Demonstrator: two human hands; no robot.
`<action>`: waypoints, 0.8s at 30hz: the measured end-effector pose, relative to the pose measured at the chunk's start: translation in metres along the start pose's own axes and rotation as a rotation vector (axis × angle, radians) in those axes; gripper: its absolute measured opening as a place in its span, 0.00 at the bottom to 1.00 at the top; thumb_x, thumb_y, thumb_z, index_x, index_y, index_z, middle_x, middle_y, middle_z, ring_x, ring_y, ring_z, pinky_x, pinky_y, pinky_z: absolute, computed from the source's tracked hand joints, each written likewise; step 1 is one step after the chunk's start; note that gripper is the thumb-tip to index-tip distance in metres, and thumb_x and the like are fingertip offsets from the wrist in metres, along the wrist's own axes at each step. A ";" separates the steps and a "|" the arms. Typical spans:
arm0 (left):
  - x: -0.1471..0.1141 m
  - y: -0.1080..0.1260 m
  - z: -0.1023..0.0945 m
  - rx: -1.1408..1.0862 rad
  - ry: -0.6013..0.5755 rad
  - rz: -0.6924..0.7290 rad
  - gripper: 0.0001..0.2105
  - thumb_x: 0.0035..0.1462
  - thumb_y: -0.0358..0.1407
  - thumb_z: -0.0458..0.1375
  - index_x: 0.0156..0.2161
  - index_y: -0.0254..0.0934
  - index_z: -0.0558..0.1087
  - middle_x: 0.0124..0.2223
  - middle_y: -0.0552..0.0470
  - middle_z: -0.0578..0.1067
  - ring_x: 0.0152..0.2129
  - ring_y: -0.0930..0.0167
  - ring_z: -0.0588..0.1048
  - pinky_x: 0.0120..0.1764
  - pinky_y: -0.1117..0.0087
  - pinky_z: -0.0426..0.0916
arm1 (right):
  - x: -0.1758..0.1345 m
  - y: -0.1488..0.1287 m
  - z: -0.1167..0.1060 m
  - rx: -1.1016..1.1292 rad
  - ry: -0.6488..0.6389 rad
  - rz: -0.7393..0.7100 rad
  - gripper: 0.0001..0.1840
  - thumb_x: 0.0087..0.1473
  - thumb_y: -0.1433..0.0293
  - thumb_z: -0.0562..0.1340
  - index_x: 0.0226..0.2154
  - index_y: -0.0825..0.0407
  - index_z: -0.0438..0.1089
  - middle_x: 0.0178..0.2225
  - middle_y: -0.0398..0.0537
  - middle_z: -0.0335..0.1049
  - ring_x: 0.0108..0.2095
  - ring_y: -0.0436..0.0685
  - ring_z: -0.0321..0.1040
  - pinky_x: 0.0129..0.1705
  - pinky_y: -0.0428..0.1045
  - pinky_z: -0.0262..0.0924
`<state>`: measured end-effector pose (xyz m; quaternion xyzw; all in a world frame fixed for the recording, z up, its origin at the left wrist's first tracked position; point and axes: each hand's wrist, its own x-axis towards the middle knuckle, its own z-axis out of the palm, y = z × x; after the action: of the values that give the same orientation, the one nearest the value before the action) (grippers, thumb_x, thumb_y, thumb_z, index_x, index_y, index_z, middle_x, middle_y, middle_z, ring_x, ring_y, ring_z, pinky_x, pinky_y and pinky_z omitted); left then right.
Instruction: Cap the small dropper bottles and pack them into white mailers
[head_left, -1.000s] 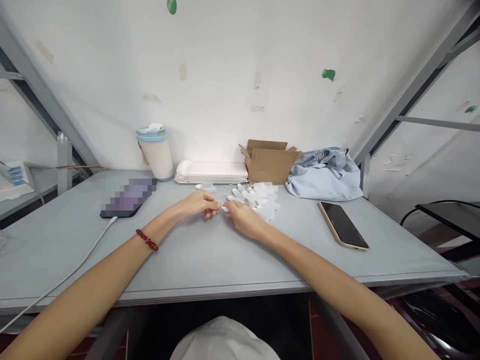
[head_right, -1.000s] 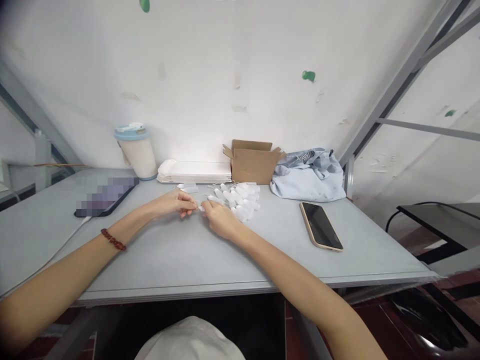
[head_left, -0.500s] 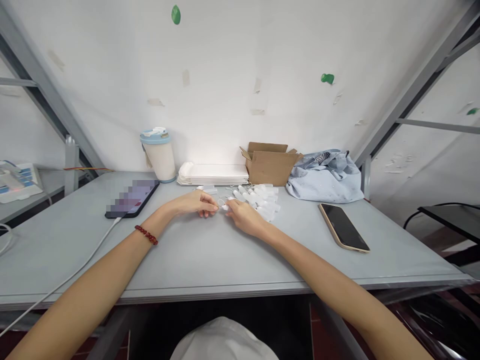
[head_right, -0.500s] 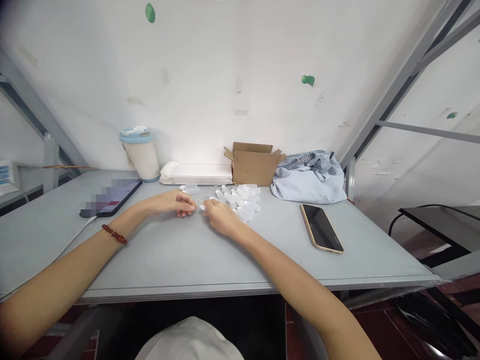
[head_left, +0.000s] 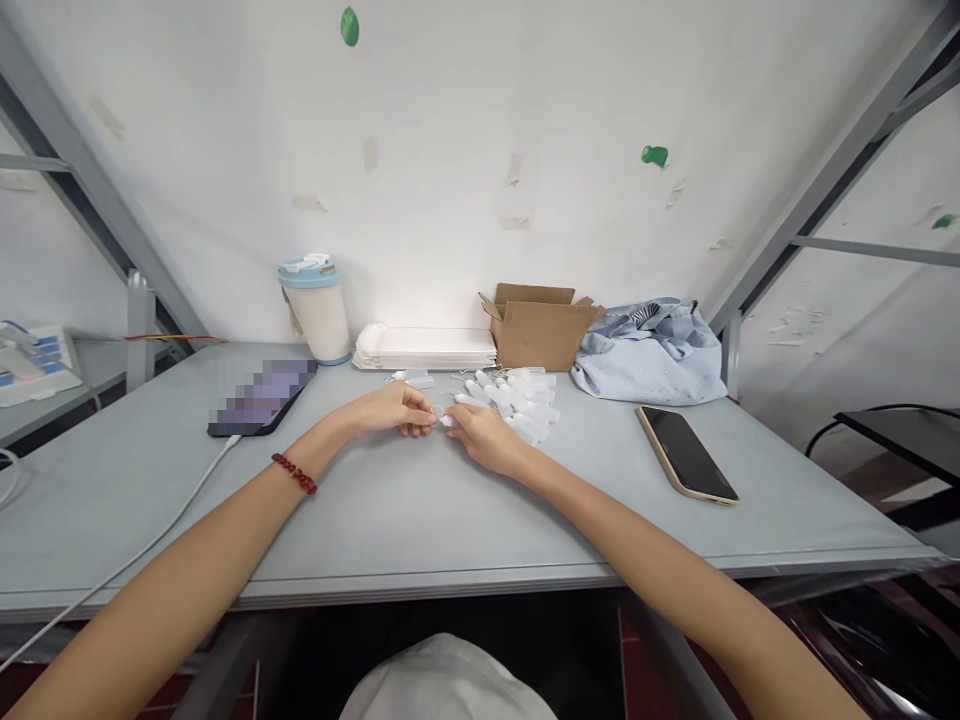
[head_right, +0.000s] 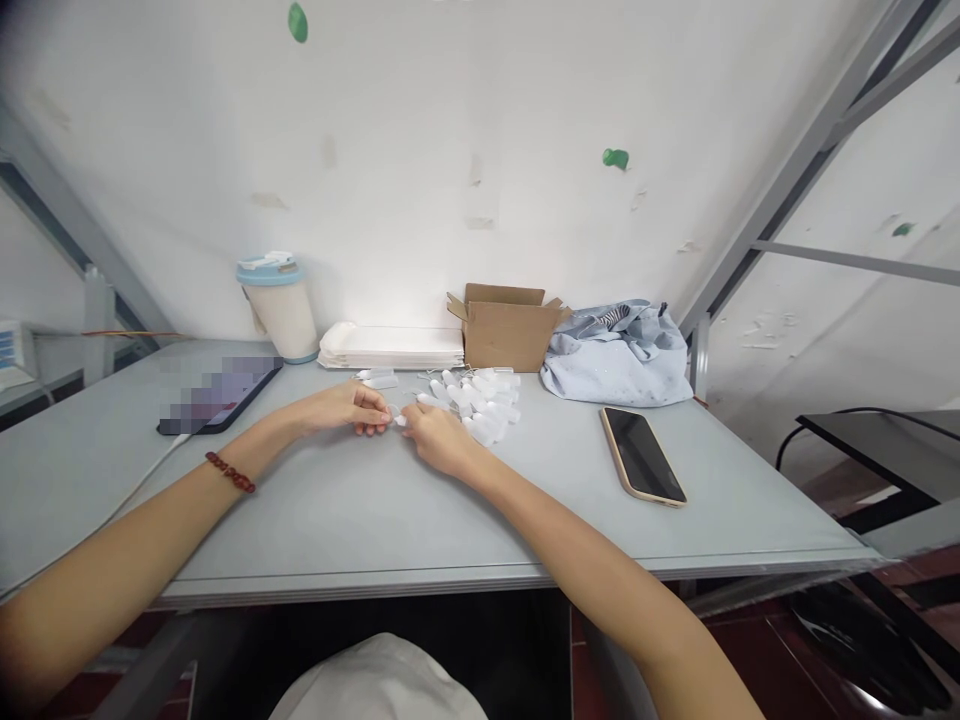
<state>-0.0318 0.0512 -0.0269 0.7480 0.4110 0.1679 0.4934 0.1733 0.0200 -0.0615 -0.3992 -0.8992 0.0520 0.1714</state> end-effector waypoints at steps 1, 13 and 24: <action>0.000 0.000 0.002 -0.001 0.010 0.003 0.11 0.47 0.43 0.62 0.26 0.36 0.76 0.25 0.51 0.74 0.23 0.72 0.70 0.27 0.72 0.64 | -0.001 0.001 0.001 0.001 0.003 -0.006 0.08 0.59 0.75 0.55 0.43 0.56 0.63 0.40 0.53 0.70 0.39 0.56 0.67 0.38 0.48 0.58; 0.003 -0.002 0.015 -0.068 0.059 0.010 0.09 0.47 0.40 0.63 0.26 0.34 0.75 0.25 0.51 0.75 0.22 0.73 0.70 0.26 0.72 0.64 | -0.007 -0.005 -0.002 -0.030 -0.024 0.068 0.09 0.59 0.76 0.53 0.42 0.56 0.64 0.41 0.56 0.71 0.41 0.59 0.69 0.39 0.49 0.59; 0.001 0.004 0.002 0.033 0.023 -0.008 0.10 0.47 0.41 0.62 0.26 0.34 0.76 0.24 0.52 0.73 0.23 0.72 0.70 0.27 0.73 0.65 | -0.002 -0.009 -0.014 -0.018 -0.037 0.099 0.11 0.59 0.70 0.56 0.44 0.57 0.66 0.39 0.54 0.72 0.39 0.58 0.69 0.37 0.48 0.58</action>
<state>-0.0286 0.0502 -0.0244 0.7526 0.4221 0.1676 0.4768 0.1735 0.0117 -0.0467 -0.4438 -0.8817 0.0597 0.1486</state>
